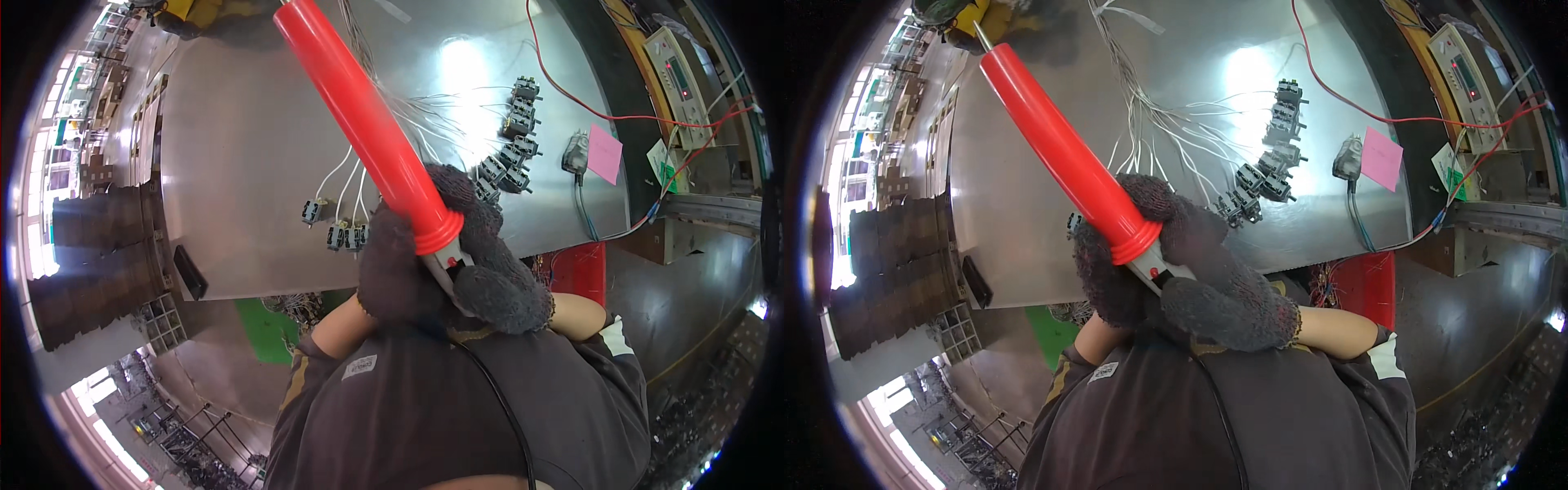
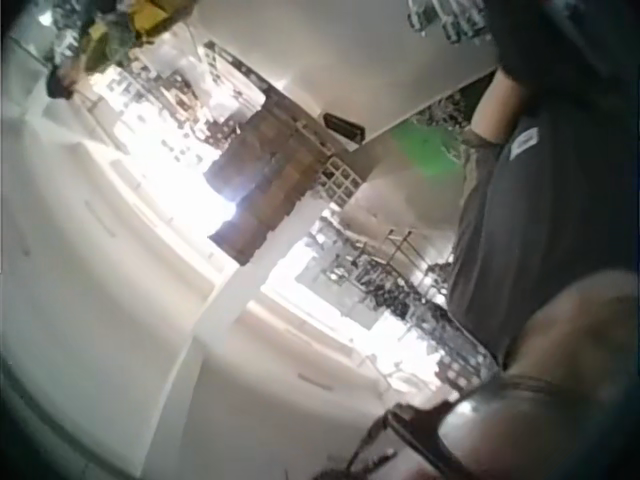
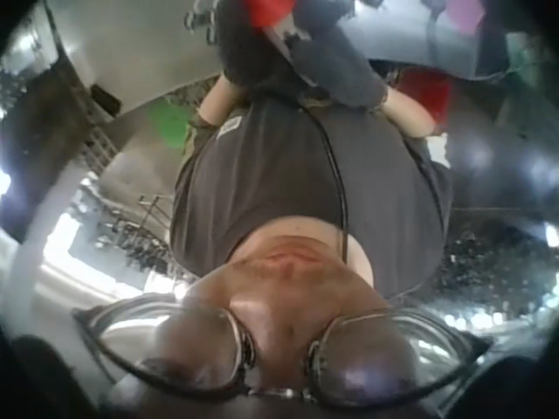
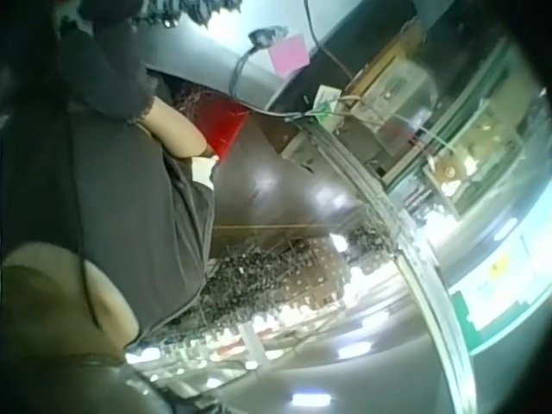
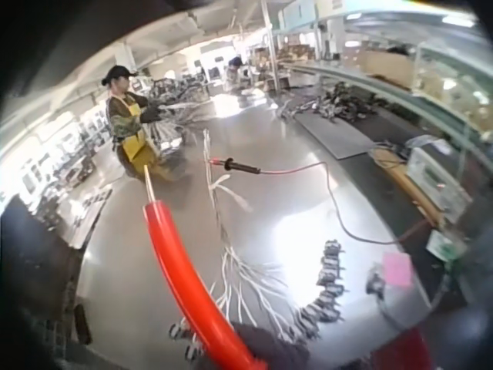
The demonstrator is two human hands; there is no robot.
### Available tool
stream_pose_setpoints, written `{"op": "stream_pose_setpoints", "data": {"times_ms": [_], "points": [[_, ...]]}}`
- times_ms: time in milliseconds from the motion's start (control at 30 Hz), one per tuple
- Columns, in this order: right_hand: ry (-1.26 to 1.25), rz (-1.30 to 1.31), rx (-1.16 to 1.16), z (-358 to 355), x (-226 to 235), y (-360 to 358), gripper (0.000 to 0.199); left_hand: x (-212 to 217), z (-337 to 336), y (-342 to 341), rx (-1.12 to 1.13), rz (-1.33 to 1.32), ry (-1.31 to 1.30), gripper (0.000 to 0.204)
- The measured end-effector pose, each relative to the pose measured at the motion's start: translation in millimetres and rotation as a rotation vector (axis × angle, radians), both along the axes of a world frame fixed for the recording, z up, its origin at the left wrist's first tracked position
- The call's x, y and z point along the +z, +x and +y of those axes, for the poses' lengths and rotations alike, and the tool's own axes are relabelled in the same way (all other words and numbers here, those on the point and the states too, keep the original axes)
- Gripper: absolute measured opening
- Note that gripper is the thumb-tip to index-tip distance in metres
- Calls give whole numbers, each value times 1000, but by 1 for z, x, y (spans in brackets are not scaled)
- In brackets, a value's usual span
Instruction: Assemble a wiring harness by connecting multiple electrical components and securing them with tape.
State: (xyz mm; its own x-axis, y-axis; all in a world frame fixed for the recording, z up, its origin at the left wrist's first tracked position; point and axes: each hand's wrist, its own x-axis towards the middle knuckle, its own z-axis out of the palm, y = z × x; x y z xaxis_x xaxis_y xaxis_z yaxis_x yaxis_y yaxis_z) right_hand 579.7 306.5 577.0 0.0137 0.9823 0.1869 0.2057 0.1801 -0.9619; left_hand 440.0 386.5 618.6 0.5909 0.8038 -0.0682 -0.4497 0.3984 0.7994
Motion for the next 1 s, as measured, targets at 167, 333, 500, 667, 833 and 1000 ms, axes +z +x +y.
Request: {"op": "stream_pose_setpoints", "data": {"times_ms": [167, 333, 500, 667, 833, 1000], "points": [[-238, 886, 362, 18, 46, -1, 82, -9, -1, -1, -99, -331, -128, 71], [-192, 852, 334, 14, 47, -10, 83, 5, -8, -4, 38, -135, -147, 69], [-222, 941, 362, 10, 59, -14, 83, 7, -10, -11, -5, -172, -155, 68], [-223, 892, 350, 8, 59, -16, 83, 6, -10, -15, -55, -211, -171, 68], [-222, 842, 348, 8, 61, -22, 83, 1, -10, -18, -92, -446, -220, 68], [-224, 795, 341, 5, 62, -25, 83, 9, -12, -27, -30, -151, -103, 69]]}}
